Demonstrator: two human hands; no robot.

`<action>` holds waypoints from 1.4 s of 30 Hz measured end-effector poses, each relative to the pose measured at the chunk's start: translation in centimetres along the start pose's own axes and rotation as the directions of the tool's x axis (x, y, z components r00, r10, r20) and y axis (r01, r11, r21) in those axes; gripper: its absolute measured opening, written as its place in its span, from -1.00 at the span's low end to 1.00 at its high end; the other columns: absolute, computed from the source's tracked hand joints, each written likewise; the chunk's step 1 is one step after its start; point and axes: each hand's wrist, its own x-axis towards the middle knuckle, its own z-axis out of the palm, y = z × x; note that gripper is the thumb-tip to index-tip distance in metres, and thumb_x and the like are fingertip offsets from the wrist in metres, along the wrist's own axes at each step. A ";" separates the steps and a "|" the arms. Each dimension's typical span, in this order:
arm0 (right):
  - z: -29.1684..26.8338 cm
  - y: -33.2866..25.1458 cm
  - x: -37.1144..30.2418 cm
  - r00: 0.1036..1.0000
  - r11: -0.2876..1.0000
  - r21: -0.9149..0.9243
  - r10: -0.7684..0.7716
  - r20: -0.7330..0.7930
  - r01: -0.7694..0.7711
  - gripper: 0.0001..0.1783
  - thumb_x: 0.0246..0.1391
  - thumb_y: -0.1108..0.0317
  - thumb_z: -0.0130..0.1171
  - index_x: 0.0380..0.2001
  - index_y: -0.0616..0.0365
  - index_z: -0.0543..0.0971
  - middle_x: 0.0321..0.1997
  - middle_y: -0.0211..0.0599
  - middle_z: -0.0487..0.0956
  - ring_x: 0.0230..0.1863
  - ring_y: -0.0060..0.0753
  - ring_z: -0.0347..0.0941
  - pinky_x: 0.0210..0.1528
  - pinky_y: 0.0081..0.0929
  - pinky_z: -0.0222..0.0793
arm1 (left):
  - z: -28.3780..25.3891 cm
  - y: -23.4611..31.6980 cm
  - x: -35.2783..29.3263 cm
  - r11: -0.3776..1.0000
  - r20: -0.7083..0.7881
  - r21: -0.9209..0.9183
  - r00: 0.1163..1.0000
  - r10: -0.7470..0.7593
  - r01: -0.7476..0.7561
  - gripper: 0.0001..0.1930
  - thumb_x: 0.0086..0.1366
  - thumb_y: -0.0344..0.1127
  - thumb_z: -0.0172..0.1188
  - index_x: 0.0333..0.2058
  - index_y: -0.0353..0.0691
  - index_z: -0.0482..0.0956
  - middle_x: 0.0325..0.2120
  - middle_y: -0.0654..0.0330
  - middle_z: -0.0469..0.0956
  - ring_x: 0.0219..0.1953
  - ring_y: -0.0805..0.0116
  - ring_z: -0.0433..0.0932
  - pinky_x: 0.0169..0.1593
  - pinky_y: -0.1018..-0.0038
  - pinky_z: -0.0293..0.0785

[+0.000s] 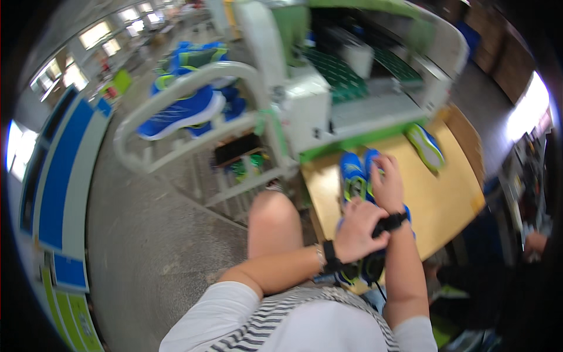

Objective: Checking and placing shoes on a conveyor belt and rack for manufacturing.

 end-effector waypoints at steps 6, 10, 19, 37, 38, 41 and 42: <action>-0.1 -1.4 0.6 0.964 0.943 -0.209 -0.240 0.118 0.260 -0.86 0.06 0.51 0.10 -0.27 0.26 0.51 -0.06 -0.04 0.49 -0.06 0.08 0.43 -0.04 -0.21 0.39 | 0.4 -0.5 -1.1 0.996 0.008 0.062 0.997 -0.070 0.070 -0.58 -0.06 -0.24 0.35 -0.20 -0.18 0.46 -0.27 0.16 0.46 -0.05 0.20 0.43 0.25 0.09 0.08; -0.1 -1.5 0.8 0.982 0.982 -0.075 -0.168 0.083 0.175 -0.86 0.08 0.52 0.10 -0.25 0.25 0.50 -0.09 -0.08 0.50 -0.09 -0.07 0.47 -0.07 -0.32 0.41 | -0.6 -0.9 -0.3 1.000 0.044 0.010 0.999 0.026 -0.027 -0.63 0.02 -0.22 0.33 -0.20 -0.17 0.47 -0.24 0.15 0.46 -0.04 0.15 0.41 0.23 0.14 0.11; -3.0 -4.5 -1.0 0.999 0.964 0.265 0.020 0.044 -0.031 -0.89 0.18 0.49 0.07 -0.26 0.27 0.54 -0.31 -0.26 0.52 -0.27 -0.42 0.46 -0.19 -0.53 0.37 | -3.3 -3.9 3.7 0.999 -0.086 -0.041 0.996 0.020 -0.023 -0.77 0.17 -0.42 0.16 -0.17 -0.22 0.48 -0.20 0.07 0.45 -0.06 0.03 0.38 0.09 0.17 0.22; -11.5 28.5 9.1 0.805 0.695 -0.511 0.593 0.008 -0.507 -0.09 -0.29 0.02 0.50 0.07 0.37 0.39 0.17 0.16 0.41 0.22 0.03 0.32 0.22 -0.22 0.25 | -15.7 8.6 9.4 0.349 -0.557 -0.617 0.704 0.440 -0.706 -0.84 0.03 -0.45 0.29 -0.46 -0.01 0.52 -0.38 0.38 0.39 -0.26 0.47 0.40 -0.09 0.40 0.22; -12.7 32.3 8.0 0.778 0.639 -0.531 0.625 -0.063 -0.556 -0.01 -0.27 -0.08 0.49 0.13 0.36 0.36 0.22 0.11 0.39 0.22 -0.02 0.34 0.20 -0.23 0.28 | -15.8 8.0 9.8 0.344 -0.551 -0.582 0.668 0.500 -0.737 -0.86 0.04 -0.43 0.29 -0.43 -0.01 0.54 -0.34 0.38 0.41 -0.24 0.47 0.42 -0.07 0.39 0.23; -12.1 36.6 5.6 0.730 0.681 -0.392 0.682 0.031 -0.619 -0.20 -0.22 -0.20 0.42 -0.19 0.40 0.59 -0.27 -0.05 0.64 -0.27 -0.25 0.60 -0.18 -0.29 0.48 | -18.4 6.9 9.8 0.368 -0.446 -0.495 0.594 0.670 -0.787 -0.86 0.08 -0.36 0.28 -0.34 0.01 0.61 -0.24 0.38 0.48 -0.16 0.45 0.47 0.00 0.35 0.25; -7.5 33.5 6.5 0.657 0.610 -0.395 0.754 0.022 -0.687 -0.21 -0.20 -0.21 0.38 -0.17 0.38 0.59 -0.20 0.05 0.63 -0.17 -0.12 0.58 -0.09 -0.25 0.45 | -19.5 7.7 9.3 0.417 -0.364 -0.452 0.590 0.721 -0.788 -0.85 0.10 -0.34 0.28 -0.31 0.02 0.63 -0.20 0.38 0.51 -0.14 0.45 0.49 0.02 0.34 0.25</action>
